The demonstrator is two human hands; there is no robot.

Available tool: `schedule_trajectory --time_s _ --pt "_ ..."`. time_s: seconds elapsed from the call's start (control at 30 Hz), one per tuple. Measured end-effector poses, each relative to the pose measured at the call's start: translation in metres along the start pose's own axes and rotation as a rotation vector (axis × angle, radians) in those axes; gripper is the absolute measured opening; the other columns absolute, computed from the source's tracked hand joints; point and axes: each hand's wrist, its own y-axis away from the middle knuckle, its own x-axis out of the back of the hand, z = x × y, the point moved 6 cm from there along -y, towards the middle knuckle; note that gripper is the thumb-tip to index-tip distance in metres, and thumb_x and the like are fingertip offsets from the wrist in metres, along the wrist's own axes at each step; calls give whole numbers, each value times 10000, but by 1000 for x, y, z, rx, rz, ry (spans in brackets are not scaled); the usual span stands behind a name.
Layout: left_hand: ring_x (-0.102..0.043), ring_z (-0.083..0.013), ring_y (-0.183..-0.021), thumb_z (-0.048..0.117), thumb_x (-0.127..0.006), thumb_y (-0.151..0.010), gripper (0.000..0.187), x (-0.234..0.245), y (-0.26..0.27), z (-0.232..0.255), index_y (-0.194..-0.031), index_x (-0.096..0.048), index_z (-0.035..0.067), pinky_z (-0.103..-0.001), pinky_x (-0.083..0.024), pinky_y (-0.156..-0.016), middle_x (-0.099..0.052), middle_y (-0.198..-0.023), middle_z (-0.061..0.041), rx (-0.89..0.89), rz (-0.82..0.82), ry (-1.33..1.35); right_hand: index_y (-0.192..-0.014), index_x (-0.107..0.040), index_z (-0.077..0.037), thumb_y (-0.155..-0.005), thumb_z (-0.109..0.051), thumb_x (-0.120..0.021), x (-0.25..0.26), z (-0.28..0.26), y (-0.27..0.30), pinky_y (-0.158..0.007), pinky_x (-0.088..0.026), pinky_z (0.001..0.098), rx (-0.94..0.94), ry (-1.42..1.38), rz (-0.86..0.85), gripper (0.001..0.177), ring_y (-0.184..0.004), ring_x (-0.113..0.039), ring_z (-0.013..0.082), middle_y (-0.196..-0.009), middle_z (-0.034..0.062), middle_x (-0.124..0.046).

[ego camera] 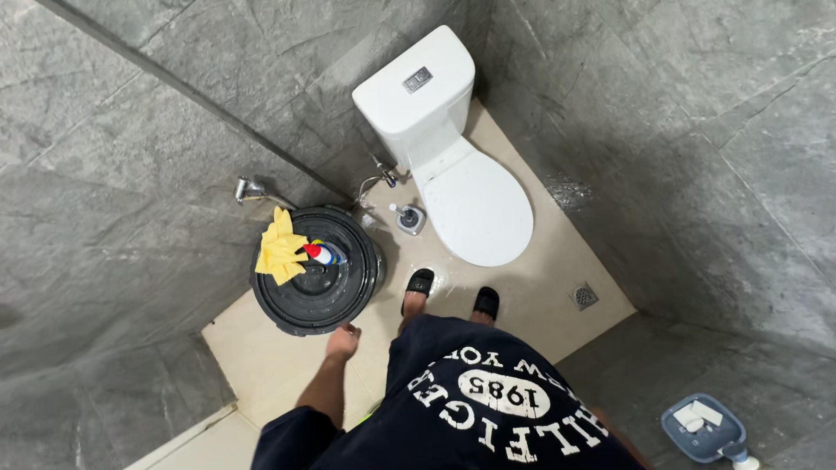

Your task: The person scrubs the toilet bowl with a toilet brush and rinses it with a handheld bidet sprayer. They also spray cleaning solution into the bowl and rinse the floor around the toilet base.

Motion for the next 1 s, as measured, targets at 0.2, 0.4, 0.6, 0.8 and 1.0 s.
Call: schedule_trajectory --time_s 0.2,0.4,0.6,0.8,1.0 --pt "-696 -405 -996 402 -624 -935 426 -101 20 107 -989 -744 -3 -463 -541 -907 -725 -1027 -263 -310 -169 -116 -1209 -705 -52 -879 -479 -657 55 -86 -13 -958 -552 394 429 -33 340 542 -1094 -713 306 -1171 156 -756" --pt "-681 -363 -1133 477 -603 -959 542 -63 72 258 -1272 -675 40 -427 -536 -984 -724 -1221 -188 -705 -290 347 -1380 -592 -16 -1010 -475 -518 114 -209 27 -1024 -507 439 845 -689 171 594 -1191 -636 256 -1298 172 -673" --pt "-395 -244 -1498 714 -446 -987 835 -9 164 359 -1579 -357 133 -486 -387 -1202 -404 -1615 -33 -1048 -1223 675 -1584 -297 -95 -934 -715 -240 135 -289 173 -1191 -351 451 1109 -870 -641 900 -1415 -502 243 -1572 109 -463" --pt "-373 -316 -1514 806 -272 -1023 941 -17 125 372 -1671 -252 125 -522 -345 -1214 -359 -1627 -203 -688 -1266 1292 -1672 -156 -176 -861 -864 -244 156 -290 151 -1150 -294 640 1030 -1102 -688 1067 -1414 -350 387 -1636 186 -266" --pt "-204 -298 -1552 872 -270 -820 1059 -6 63 343 -1642 -40 245 -622 -289 -1164 -100 -1725 -77 -406 -734 1584 -1626 -54 -228 -709 -945 -272 172 -285 96 -1136 -259 731 930 -1293 -425 1184 -1516 -226 431 -1719 75 -83"
